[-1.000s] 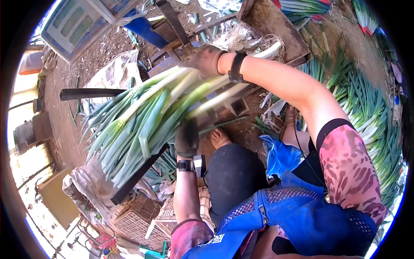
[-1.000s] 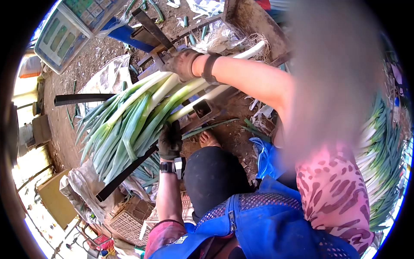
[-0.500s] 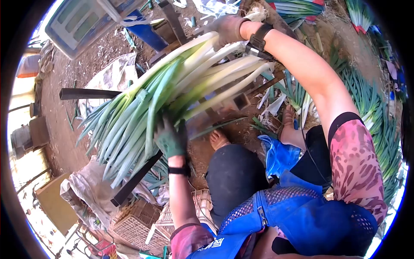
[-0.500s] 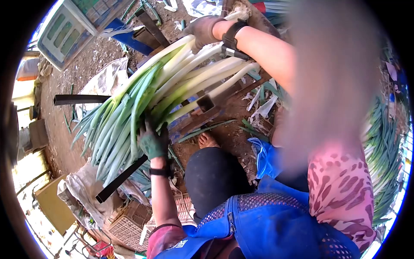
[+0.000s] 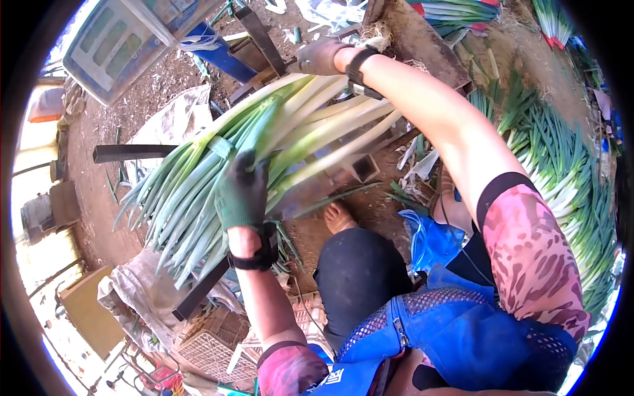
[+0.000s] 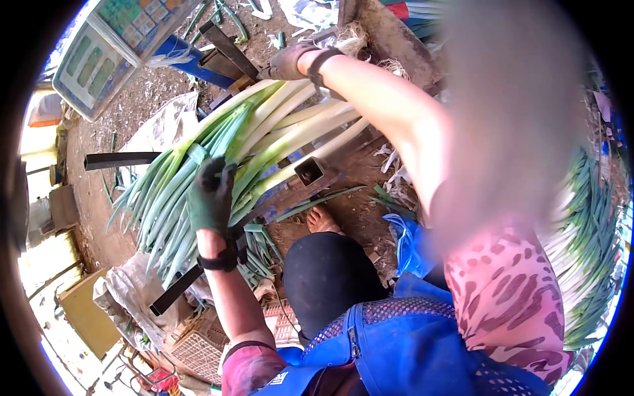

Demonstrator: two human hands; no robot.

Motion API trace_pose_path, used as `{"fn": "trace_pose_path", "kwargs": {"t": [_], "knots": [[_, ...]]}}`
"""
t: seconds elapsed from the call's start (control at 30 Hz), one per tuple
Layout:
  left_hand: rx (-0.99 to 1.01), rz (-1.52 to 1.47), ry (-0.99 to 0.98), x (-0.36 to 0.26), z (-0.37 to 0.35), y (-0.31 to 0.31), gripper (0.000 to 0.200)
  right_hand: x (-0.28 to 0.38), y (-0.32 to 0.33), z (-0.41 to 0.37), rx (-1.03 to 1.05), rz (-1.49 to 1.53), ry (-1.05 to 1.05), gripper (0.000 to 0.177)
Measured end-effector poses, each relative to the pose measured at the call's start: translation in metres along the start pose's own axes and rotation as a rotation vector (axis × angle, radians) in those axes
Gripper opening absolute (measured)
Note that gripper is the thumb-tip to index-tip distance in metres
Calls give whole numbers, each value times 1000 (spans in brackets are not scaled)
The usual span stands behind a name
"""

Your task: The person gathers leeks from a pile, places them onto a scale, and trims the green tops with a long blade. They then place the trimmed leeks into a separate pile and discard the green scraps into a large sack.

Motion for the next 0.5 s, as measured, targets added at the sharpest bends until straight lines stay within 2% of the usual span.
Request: {"fn": "trace_pose_path", "kwargs": {"t": [0.03, 0.1, 0.13, 0.17, 0.2, 0.23, 0.27, 0.3, 0.33, 0.37, 0.43, 0.5], "knots": [[26, -25, 30, -19, 17, 4, 35, 8, -12, 16, 109, -362, 3, 29], [61, 349, -216, -39, 50, 6, 52, 24, -1, 9, 141, -370, -41, 28], [66, 439, -254, -49, 64, 5, 63, 35, 3, -5, 94, -222, -62, 26], [66, 528, -290, -56, 76, 0, 74, 44, 7, -18, 45, -78, -80, 31], [152, 585, -267, -54, 87, -9, 93, 46, -4, -25, -11, -72, -4, 43], [206, 607, -285, -52, 94, -21, 100, 44, -11, -40, -52, 89, 31, 45], [321, 626, -284, -48, 96, -35, 102, 46, -36, -45, -157, -20, 142, 41], [436, 644, -281, -43, 97, -49, 105, 57, -24, -73, 25, -82, 119, 41], [665, 459, -116, -30, 100, -59, 102, 59, -26, -97, -52, -32, 210, 41], [735, 374, -165, -24, 104, -60, 93, 49, -55, -107, -306, 50, 236, 43], [815, 172, -40, -30, 106, -52, 86, 40, -57, -137, -673, 18, 262, 40], [785, 350, -155, -36, 96, -50, 80, 21, -55, -154, -490, 144, 187, 40]]}}
Point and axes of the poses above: each hand's wrist, its own z-axis towards the middle knuckle, its own y-axis out of the back of the hand, x = y × z, the point moved 3 cm from there along z, towards the middle knuckle, and after that the axes turned 12 degrees about -y, right-handed, at the moved point
